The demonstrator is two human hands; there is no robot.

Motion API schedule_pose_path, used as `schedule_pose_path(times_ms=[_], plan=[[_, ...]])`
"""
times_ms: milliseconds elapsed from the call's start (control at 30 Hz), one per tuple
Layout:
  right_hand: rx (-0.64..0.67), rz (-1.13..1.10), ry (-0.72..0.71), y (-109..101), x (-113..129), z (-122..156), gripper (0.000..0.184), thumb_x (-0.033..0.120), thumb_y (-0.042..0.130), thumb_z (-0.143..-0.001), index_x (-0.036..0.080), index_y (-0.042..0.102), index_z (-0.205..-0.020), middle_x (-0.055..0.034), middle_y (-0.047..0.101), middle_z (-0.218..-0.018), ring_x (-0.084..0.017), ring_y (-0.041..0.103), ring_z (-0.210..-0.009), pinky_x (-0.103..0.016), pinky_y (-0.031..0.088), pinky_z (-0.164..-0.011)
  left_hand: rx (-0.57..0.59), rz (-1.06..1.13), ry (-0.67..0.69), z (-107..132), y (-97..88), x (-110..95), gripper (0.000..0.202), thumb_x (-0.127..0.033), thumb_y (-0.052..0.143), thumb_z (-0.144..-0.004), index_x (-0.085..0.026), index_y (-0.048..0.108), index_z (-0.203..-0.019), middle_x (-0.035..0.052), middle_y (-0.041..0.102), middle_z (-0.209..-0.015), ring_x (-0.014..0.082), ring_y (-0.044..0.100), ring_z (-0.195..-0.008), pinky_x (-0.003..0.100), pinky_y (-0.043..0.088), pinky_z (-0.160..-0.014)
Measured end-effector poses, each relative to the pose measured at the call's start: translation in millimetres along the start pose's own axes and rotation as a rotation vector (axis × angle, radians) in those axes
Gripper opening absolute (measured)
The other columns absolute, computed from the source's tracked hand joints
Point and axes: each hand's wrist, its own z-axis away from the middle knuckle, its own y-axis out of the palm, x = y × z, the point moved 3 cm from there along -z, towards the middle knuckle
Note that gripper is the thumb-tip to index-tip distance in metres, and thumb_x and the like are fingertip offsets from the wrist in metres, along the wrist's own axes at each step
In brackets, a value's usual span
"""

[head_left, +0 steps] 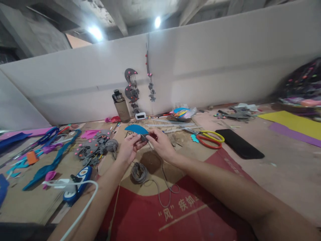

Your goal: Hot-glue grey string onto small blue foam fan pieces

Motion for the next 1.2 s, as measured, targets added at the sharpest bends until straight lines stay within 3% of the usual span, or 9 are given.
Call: schedule_pose_path(times_ms=[267, 367, 533, 800, 1000, 1200], plan=[[-0.054, 0.030, 0.075, -2, 4, -6, 0.019, 0.032, 0.055, -0.078, 0.019, 0.055, -0.065, 0.0003, 0.055, -0.067, -0.014, 0.048, -0.067, -0.028, 0.036, -0.065, 0.019, -0.001, 0.054, 5, 5.0, 0, 0.007, -0.011, 0.066, -0.070, -0.010, 0.059, -0.070, 0.0055, 0.067, -0.072, 0.0132, 0.066, -0.067, 0.029, 0.057, -0.070], [0.004, -0.080, 0.128, 3, 1, -10, 0.015, 0.033, 0.057, -0.076, 0.018, 0.056, -0.077, 0.0003, 0.057, -0.074, -0.013, 0.051, -0.070, -0.028, 0.039, -0.068, -0.046, 0.076, -0.030, 2, 3.2, -1, 0.005, -0.006, 0.057, -0.075, -0.009, 0.060, -0.073, 0.0056, 0.068, -0.070, 0.0118, 0.066, -0.062, 0.024, 0.057, -0.064], [0.001, -0.286, 0.145, 8, 0, -2, 0.027, 0.031, 0.059, -0.075, 0.018, 0.050, -0.097, -0.0009, 0.055, -0.084, -0.014, 0.053, -0.077, -0.030, 0.043, -0.074, -0.168, 0.215, -0.152, -1, 1.1, -3, 0.015, -0.002, 0.048, -0.080, -0.011, 0.057, -0.073, 0.0047, 0.068, -0.065, 0.0110, 0.066, -0.058, 0.019, 0.056, -0.057], [0.063, -0.373, 0.005, 7, 4, 8, 0.032, 0.024, 0.056, -0.078, 0.022, 0.045, -0.109, 0.0002, 0.051, -0.082, -0.012, 0.050, -0.074, -0.028, 0.044, -0.070, -0.139, 0.217, -0.216, 3, 4.7, -2, 0.016, 0.000, 0.045, -0.081, -0.010, 0.056, -0.075, 0.0066, 0.069, -0.067, 0.0117, 0.067, -0.056, 0.018, 0.056, -0.054], [0.144, -0.318, -0.024, 1, 1, 6, 0.027, 0.025, 0.055, -0.080, 0.022, 0.049, -0.106, -0.0003, 0.052, -0.083, -0.013, 0.050, -0.074, -0.029, 0.042, -0.071, -0.159, 0.159, -0.230, 1, 2.5, 0, 0.013, -0.002, 0.048, -0.080, -0.010, 0.058, -0.075, 0.0065, 0.069, -0.067, 0.0106, 0.066, -0.056, 0.020, 0.057, -0.058], [0.130, -0.357, 0.059, 4, -8, 9, 0.022, 0.028, 0.058, -0.079, 0.023, 0.052, -0.099, -0.0011, 0.054, -0.085, -0.014, 0.051, -0.076, -0.029, 0.042, -0.072, -0.181, 0.150, -0.253, 1, 3.3, 4, 0.012, -0.003, 0.050, -0.079, -0.008, 0.059, -0.074, 0.0076, 0.068, -0.067, 0.0110, 0.065, -0.057, 0.020, 0.057, -0.060]])
